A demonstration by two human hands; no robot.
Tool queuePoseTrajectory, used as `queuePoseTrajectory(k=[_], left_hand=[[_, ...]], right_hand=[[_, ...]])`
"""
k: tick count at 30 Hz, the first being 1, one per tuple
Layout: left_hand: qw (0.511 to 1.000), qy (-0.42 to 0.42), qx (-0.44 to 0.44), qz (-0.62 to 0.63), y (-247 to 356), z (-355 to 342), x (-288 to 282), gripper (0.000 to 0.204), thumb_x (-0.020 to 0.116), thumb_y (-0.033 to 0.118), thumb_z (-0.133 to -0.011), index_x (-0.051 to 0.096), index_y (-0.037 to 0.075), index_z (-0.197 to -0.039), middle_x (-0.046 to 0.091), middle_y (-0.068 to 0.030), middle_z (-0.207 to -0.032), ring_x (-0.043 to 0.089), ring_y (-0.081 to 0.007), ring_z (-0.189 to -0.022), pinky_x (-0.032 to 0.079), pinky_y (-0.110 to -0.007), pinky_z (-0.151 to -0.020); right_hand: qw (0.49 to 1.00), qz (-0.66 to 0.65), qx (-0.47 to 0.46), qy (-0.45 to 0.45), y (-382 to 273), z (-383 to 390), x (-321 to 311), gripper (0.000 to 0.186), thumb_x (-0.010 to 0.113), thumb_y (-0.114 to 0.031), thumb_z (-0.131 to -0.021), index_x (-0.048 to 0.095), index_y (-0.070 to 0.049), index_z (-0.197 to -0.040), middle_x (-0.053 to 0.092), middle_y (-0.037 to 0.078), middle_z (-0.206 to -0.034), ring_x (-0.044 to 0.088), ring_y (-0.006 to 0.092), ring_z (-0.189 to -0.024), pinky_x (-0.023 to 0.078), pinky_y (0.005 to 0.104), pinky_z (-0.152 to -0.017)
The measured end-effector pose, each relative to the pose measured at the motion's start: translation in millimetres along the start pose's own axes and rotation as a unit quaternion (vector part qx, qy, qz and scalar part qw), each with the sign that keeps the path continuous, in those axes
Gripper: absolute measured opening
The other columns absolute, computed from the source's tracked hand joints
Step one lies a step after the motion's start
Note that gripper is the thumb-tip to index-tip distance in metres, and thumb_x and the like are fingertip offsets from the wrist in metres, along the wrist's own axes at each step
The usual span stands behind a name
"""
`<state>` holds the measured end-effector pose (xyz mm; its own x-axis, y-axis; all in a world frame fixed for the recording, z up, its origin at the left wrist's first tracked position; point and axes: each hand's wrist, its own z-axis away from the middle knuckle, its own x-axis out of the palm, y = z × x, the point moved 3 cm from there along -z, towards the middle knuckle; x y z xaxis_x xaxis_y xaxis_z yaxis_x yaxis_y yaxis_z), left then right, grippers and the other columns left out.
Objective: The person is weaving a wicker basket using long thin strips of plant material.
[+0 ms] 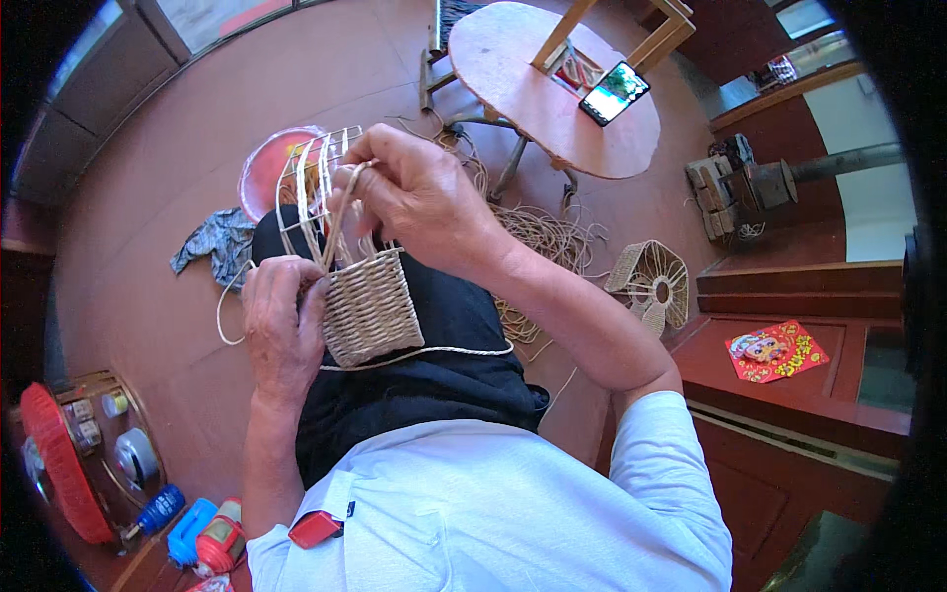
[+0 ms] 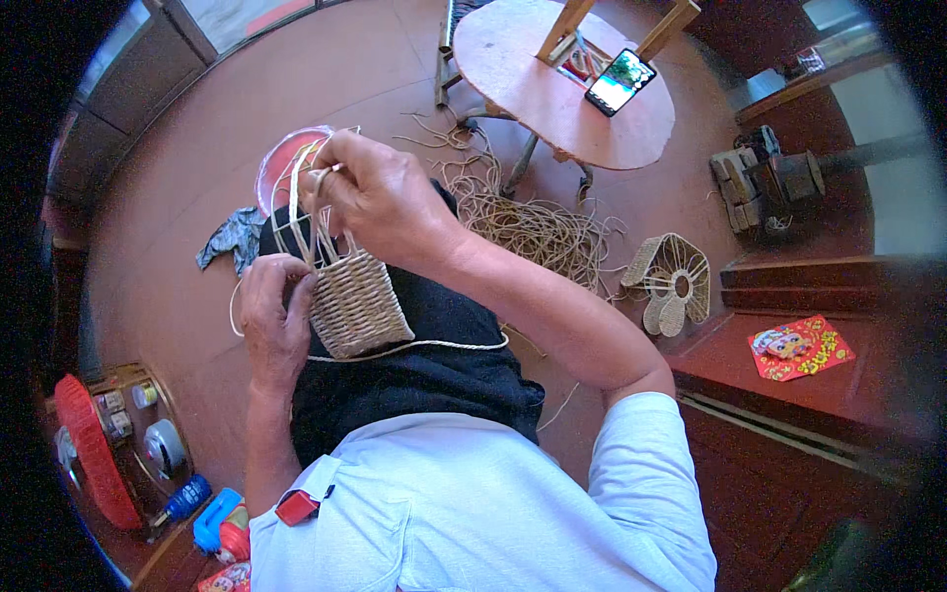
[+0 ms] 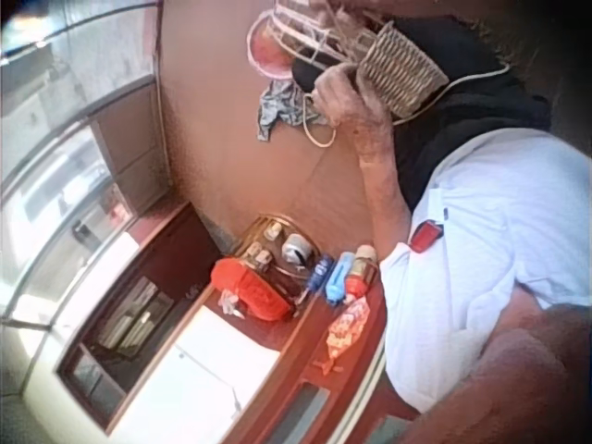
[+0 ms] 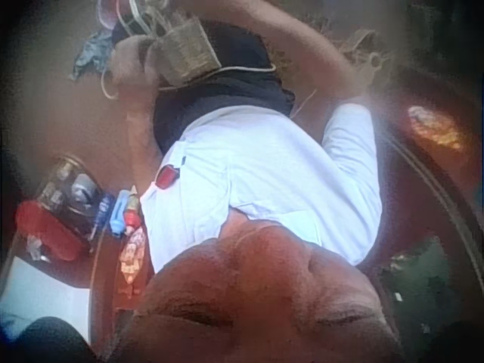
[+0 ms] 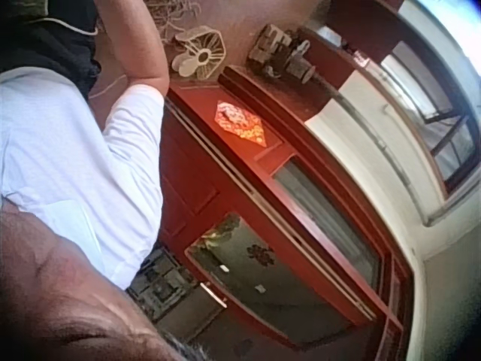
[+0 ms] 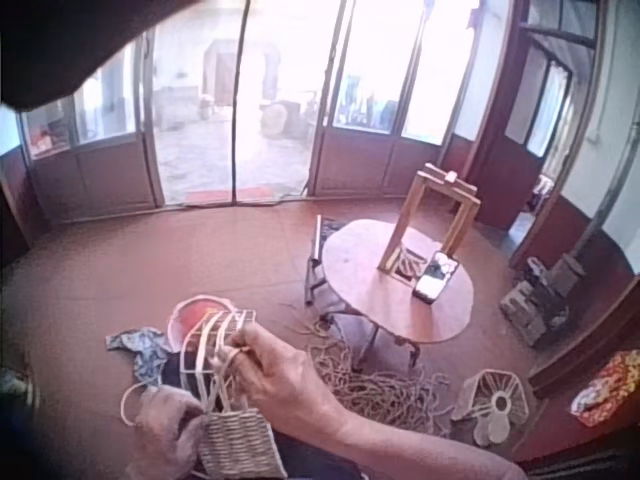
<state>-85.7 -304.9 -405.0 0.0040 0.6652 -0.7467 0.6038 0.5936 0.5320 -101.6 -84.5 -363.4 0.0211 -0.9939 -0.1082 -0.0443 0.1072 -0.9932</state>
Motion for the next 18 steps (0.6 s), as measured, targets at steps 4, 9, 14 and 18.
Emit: queuePoseTrajectory(k=[4, 9, 14, 18], left_hand=[[1.000, 0.013, 0.006, -0.014, 1.3, 5.2, 0.9, 0.016, 0.079, 0.003, -0.091, 0.068, 0.007, -0.101, 0.067, -0.0097, -0.102, 0.064, -0.0332, -0.098, 0.048, -0.047, -0.091], [0.999, 0.008, 0.030, -0.043, 3.2, 0.6, -0.2, 0.016, 0.079, 0.004, -0.091, 0.070, 0.009, -0.102, 0.068, -0.0082, -0.101, 0.064, -0.0323, -0.099, 0.047, -0.046, -0.090], [0.999, 0.010, 0.013, -0.044, -1.1, -2.1, 3.5, 0.014, 0.081, 0.006, -0.091, 0.073, 0.009, -0.102, 0.069, -0.0076, -0.097, 0.065, -0.0308, -0.096, 0.046, -0.045, -0.088], [0.999, 0.021, -0.005, -0.045, 0.9, -4.3, 4.3, 0.012, 0.081, 0.007, -0.092, 0.074, 0.010, -0.101, 0.068, -0.0074, -0.095, 0.065, -0.0302, -0.095, 0.047, -0.045, -0.087]], right_hand=[[0.976, 0.032, -0.216, -0.024, -5.9, -7.6, 11.9, 0.018, 0.073, -0.013, -0.110, 0.068, -0.007, -0.126, 0.074, 0.011, -0.132, 0.072, 0.0237, -0.127, 0.061, 0.0381, -0.105], [0.901, 0.208, -0.372, 0.077, -13.1, -0.7, 26.7, 0.033, 0.078, -0.003, -0.097, 0.073, -0.014, -0.127, 0.069, 0.013, -0.154, 0.061, 0.0401, -0.147, 0.058, 0.0469, -0.116], [0.918, 0.162, -0.353, 0.078, -14.7, -0.7, 13.6, 0.043, 0.065, 0.007, -0.095, 0.075, -0.014, -0.131, 0.073, 0.013, -0.148, 0.067, 0.0325, -0.140, 0.058, 0.0417, -0.112], [0.983, -0.088, -0.162, -0.001, -18.7, -2.8, 5.0, 0.036, 0.068, 0.000, -0.100, 0.073, -0.003, -0.136, 0.076, 0.012, -0.137, 0.073, 0.0149, -0.118, 0.059, 0.0304, -0.096]])
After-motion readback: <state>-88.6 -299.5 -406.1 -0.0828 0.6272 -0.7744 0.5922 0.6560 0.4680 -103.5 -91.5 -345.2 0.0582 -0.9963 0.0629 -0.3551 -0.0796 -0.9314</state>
